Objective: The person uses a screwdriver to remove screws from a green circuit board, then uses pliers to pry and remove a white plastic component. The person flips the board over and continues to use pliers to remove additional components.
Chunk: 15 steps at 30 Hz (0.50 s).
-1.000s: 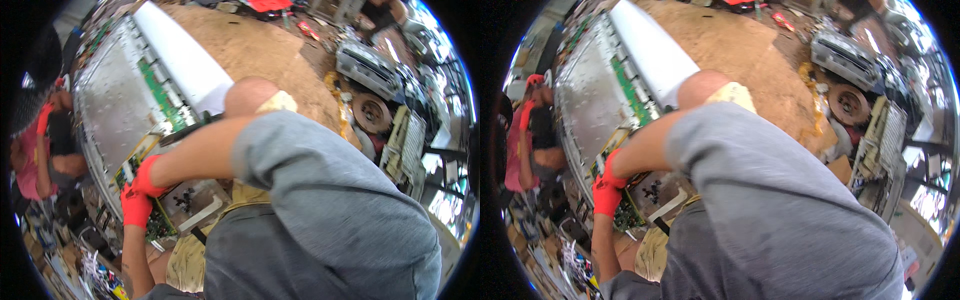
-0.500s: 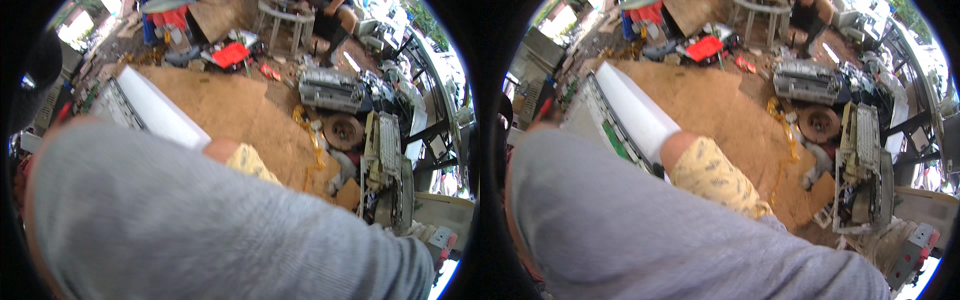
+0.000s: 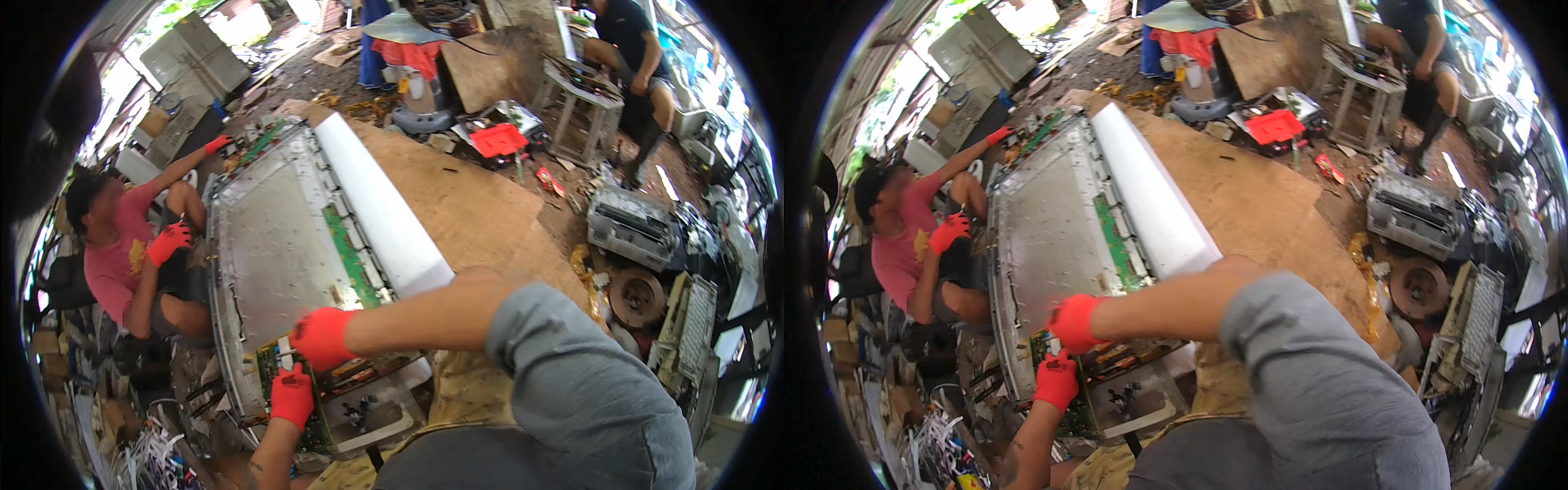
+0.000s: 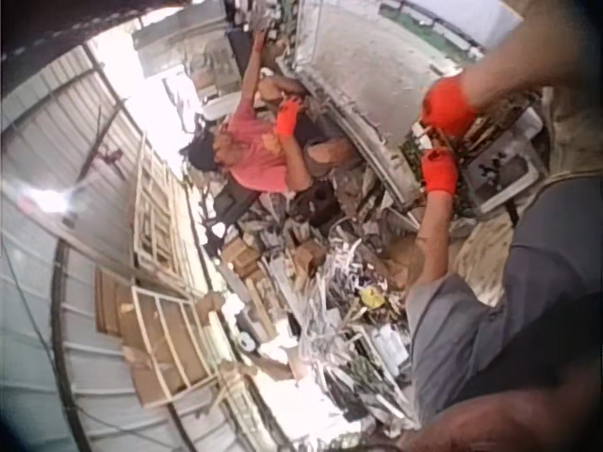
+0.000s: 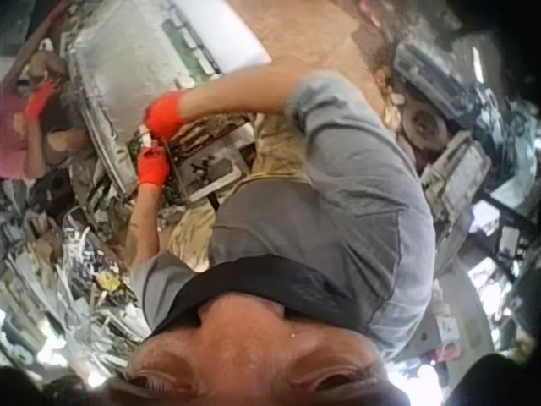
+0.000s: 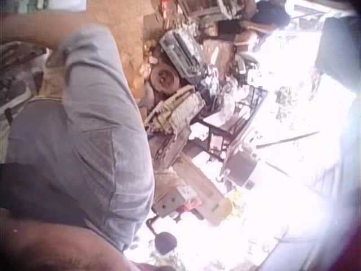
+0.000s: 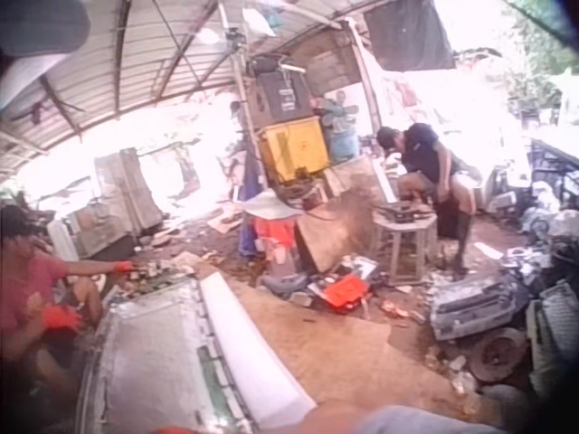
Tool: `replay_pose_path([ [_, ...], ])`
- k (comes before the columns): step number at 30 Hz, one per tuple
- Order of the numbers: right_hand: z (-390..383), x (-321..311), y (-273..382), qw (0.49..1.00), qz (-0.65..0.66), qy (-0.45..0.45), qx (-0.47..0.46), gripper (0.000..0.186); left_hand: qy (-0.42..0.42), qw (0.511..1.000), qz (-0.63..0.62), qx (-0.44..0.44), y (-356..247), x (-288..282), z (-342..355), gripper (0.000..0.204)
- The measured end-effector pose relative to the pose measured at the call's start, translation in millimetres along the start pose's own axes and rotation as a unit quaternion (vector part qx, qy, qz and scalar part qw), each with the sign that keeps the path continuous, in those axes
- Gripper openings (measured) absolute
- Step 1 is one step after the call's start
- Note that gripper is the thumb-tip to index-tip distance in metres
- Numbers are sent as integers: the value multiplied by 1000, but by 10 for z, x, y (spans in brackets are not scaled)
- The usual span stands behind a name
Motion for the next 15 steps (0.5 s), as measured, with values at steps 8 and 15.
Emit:
replay_pose_path([
  [8,-226,253,-177,995,86,-16,51,32,0,999,12,-45,-186,45,43,38],
  [15,-317,214,-67,996,74,58,2,32,3,999,-27,-45,22,177,-46,33],
])
Point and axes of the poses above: each hand's wrist, its own z-axis towards the middle knuckle, its own x-axis out of the palm, y = z × x, the point moved 3 cm from there along z, towards the middle knuckle, and after that the axes turned 9 degrees about -z, right-handed, at the moved point
